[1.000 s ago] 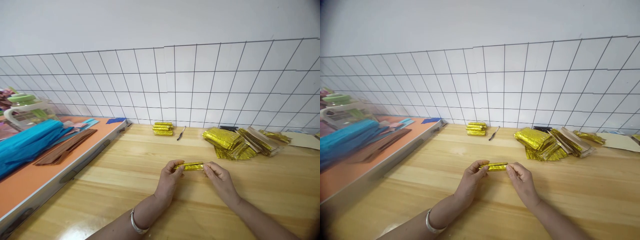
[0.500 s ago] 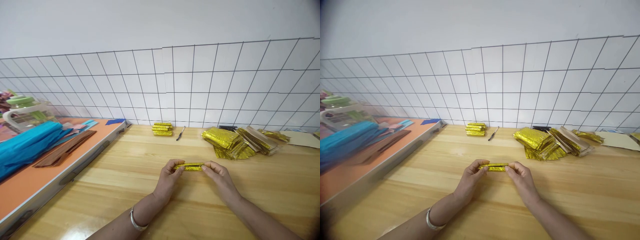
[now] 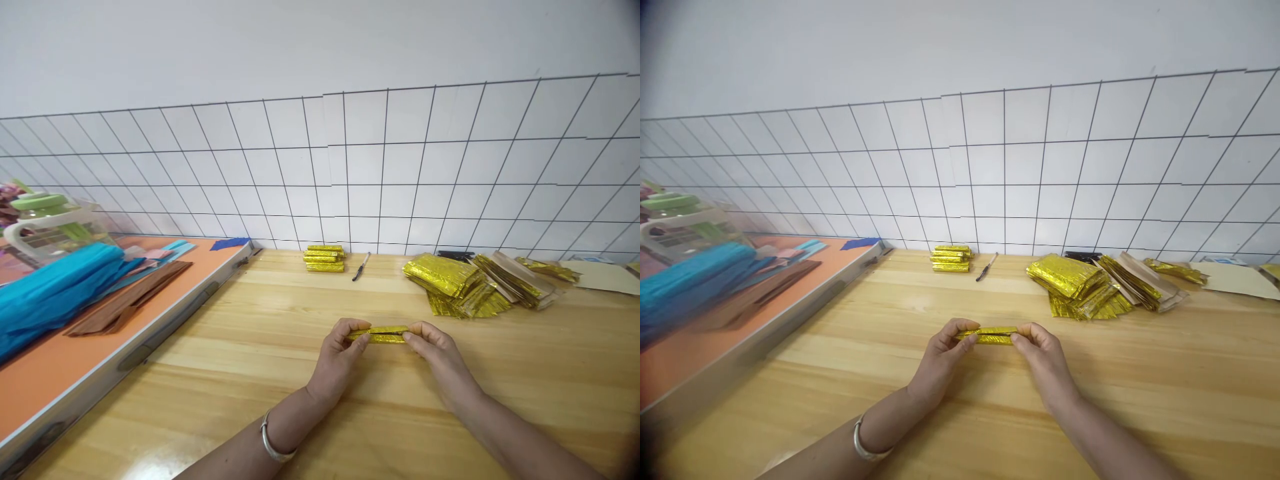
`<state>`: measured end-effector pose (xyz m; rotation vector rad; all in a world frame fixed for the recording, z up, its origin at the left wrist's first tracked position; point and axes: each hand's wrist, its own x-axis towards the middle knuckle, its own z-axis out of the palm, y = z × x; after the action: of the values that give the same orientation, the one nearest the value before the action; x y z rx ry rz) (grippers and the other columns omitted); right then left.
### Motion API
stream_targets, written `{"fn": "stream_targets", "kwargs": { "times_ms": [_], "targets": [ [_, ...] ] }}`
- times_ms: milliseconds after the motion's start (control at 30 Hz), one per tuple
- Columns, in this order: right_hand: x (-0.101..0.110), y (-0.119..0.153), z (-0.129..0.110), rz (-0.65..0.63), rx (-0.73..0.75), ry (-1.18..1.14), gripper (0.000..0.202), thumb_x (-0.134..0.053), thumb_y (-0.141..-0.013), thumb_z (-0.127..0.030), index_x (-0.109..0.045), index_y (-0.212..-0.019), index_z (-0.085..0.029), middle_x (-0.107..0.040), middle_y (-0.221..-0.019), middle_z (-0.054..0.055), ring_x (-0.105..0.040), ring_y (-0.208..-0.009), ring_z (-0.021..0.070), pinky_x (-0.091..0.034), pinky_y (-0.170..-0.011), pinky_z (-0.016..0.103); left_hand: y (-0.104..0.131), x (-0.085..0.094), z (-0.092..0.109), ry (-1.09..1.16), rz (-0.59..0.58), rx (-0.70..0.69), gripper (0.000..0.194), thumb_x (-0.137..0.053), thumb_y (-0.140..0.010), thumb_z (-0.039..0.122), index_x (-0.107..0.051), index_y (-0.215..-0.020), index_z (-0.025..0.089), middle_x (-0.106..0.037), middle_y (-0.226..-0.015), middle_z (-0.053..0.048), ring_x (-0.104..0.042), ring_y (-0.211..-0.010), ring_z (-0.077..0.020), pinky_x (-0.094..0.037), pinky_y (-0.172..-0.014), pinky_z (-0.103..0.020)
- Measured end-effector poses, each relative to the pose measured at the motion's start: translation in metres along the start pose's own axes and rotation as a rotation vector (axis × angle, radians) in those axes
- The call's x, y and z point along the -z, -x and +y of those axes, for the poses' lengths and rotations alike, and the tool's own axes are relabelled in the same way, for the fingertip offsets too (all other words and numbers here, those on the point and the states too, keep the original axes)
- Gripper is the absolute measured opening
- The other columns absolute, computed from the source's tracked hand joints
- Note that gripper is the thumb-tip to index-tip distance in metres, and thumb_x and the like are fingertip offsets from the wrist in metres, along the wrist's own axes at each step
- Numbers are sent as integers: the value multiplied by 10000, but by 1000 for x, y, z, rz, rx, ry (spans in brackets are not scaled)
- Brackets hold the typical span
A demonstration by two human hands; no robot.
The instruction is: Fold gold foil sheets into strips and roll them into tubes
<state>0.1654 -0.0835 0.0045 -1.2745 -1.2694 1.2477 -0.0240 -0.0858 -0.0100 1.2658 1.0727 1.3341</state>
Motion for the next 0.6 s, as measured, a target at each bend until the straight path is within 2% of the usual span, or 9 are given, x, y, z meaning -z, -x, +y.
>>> {"fn": "stream_targets", "kwargs": {
  "times_ms": [233,500,600],
  "targets": [
    [3,-3,-3,-12,-43,7,159,-615,-694,-345,-593,-679,-188,-490,-601,-43,-410,-600,121,-302,-589,249,0,0,2,-8,15,-17,173,-650,-766,315,-658,-885,190,-555,-869,-32,-496,-811,-153,-399,-720,-234],
    [22,-19,1,-173,-208,42,132,-649,-636,-298,-602,-667,-178,-519,-530,-42,-425,-511,104,-261,-512,238,-6,6,-3,107,-41,126,237,-690,-722,338,-649,-881,167,-581,-747,-9,-485,-692,-123,-374,-659,-219],
    [23,-20,-1,-201,-205,33,132,-656,-628,-292,-598,-663,-179,-542,-553,-38,-444,-521,102,-273,-513,234,-8,9,-6,186,-74,172,231,-693,-723,328,-643,-879,165,-569,-724,0,-492,-675,-110,-380,-658,-216]
  ]
}}
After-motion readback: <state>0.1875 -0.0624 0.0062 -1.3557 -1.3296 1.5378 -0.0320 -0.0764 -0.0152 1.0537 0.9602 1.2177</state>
